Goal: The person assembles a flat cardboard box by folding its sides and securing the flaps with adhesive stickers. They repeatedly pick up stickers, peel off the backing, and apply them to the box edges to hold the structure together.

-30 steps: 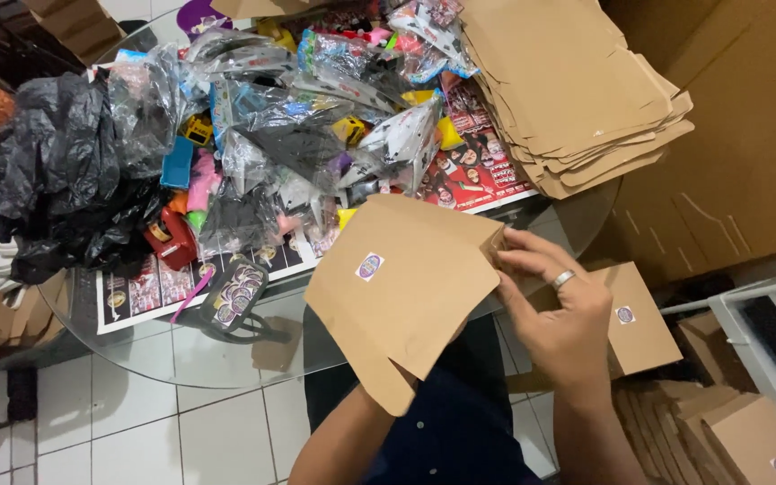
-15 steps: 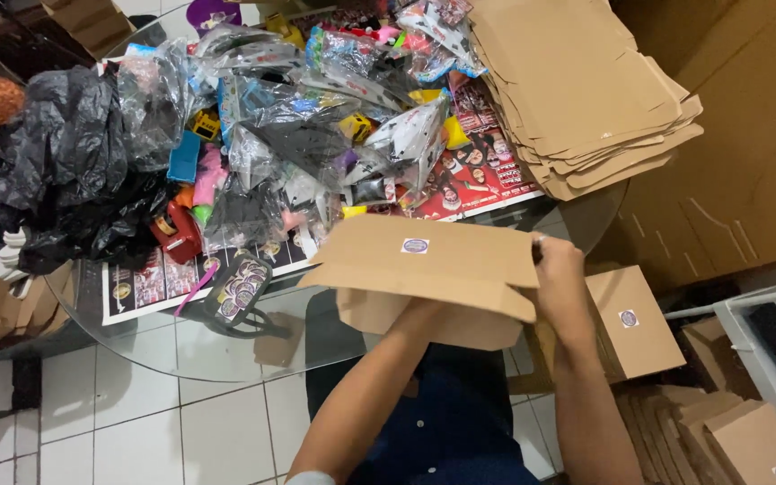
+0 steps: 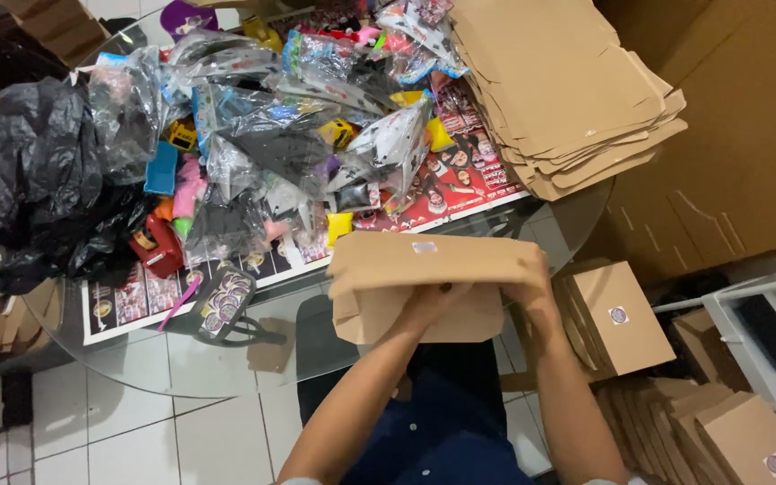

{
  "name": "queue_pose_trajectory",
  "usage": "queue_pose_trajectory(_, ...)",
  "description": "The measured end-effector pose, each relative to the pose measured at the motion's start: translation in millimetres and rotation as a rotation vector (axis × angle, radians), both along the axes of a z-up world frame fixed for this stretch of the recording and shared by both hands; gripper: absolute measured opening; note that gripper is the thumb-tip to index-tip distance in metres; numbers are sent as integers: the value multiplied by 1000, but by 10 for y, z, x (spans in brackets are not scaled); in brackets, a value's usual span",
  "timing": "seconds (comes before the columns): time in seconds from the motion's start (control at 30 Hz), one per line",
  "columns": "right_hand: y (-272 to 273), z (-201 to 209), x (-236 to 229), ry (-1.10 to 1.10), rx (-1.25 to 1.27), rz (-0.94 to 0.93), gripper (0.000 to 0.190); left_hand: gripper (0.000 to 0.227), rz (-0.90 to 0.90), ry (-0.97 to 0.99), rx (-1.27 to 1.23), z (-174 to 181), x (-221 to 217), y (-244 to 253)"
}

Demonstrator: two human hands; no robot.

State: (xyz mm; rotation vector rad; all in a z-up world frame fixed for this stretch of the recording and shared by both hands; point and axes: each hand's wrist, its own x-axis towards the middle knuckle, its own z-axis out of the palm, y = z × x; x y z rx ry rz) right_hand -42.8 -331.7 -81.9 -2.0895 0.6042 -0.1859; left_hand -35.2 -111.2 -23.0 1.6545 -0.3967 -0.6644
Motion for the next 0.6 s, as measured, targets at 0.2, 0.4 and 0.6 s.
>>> queue_pose_trajectory(0.2, 407, 723, -153, -11, -151, 39, 13, 43, 248, -273, 232, 327, 480, -320)
queue_pose_trajectory(0.4, 348, 527, -90, 36, -48, -14, 14, 27, 158, -239, 273, -135, 497, -407)
queue_pose_trajectory(0.6, 384, 398, -38, -31, 18, -60, 15, 31, 247, -72, 182, -285, 492, -482)
